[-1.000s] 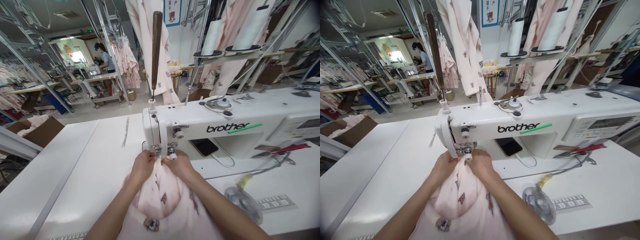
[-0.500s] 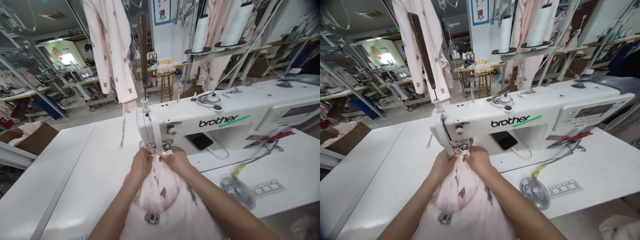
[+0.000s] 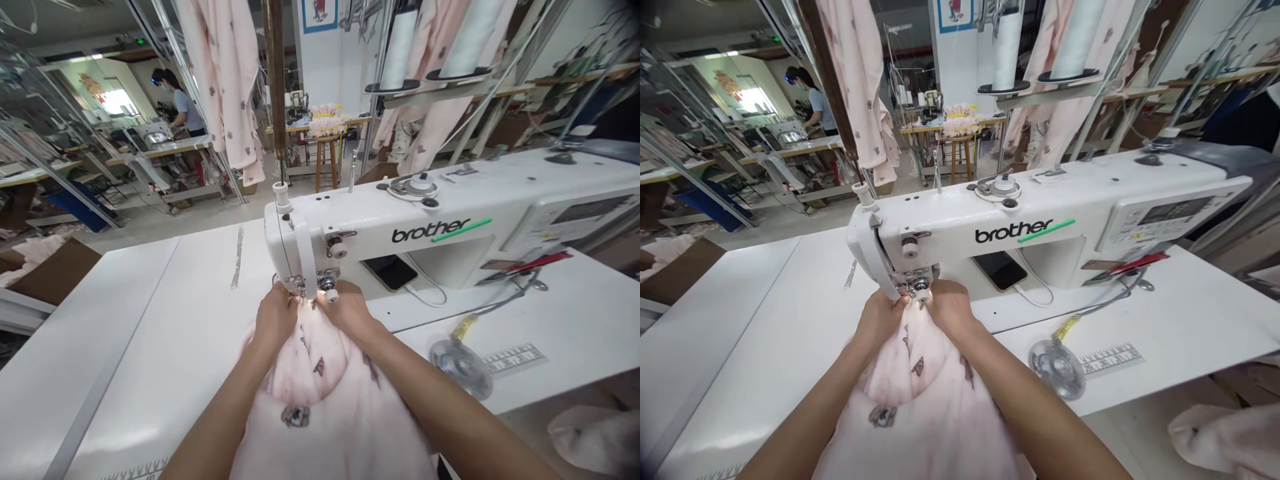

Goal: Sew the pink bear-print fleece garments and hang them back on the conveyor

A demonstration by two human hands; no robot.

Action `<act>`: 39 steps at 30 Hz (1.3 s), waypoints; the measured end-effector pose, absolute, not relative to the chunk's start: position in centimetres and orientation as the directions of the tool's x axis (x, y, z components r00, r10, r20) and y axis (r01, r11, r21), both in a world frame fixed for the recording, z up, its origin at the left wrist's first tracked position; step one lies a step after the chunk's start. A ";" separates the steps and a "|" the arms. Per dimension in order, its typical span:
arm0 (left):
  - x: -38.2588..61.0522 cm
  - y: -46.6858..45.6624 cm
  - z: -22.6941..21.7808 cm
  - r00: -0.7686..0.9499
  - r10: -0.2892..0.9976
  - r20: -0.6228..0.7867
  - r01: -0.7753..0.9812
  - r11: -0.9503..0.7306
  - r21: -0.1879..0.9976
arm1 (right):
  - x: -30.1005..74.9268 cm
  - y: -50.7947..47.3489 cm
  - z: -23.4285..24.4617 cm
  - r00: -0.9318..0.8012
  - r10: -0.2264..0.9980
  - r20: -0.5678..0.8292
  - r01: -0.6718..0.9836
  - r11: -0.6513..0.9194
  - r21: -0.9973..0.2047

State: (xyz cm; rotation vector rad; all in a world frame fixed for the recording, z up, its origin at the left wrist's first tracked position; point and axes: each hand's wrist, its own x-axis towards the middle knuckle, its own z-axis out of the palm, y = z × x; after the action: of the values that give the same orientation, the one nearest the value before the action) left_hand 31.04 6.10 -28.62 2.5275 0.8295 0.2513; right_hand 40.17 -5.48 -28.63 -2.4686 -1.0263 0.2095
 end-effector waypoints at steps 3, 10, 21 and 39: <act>31.2 6.1 -28.7 0.796 0.604 0.041 0.518 -0.714 0.471 | 40.1 -5.4 -28.8 0.712 0.701 0.043 0.641 -0.622 -0.450; 31.3 6.2 -28.7 0.797 0.601 0.067 0.512 -0.729 0.454 | 40.4 -5.3 -29.7 0.700 0.709 0.083 0.668 -0.609 -0.428; 30.9 6.0 -28.7 0.807 0.575 0.135 0.458 -0.753 0.472 | 40.4 -6.3 -29.6 0.638 0.756 0.147 0.713 -0.508 -0.483; 30.2 6.0 -28.0 0.840 0.535 0.086 0.393 -0.711 0.584 | 40.5 -7.3 -29.5 0.630 0.759 0.162 0.697 -0.461 -0.549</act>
State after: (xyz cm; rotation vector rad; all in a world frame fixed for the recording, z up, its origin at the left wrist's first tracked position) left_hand 30.20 6.03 -28.02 2.4521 0.6775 0.3350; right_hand 40.53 -7.29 -29.55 -2.2703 -1.1357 0.1402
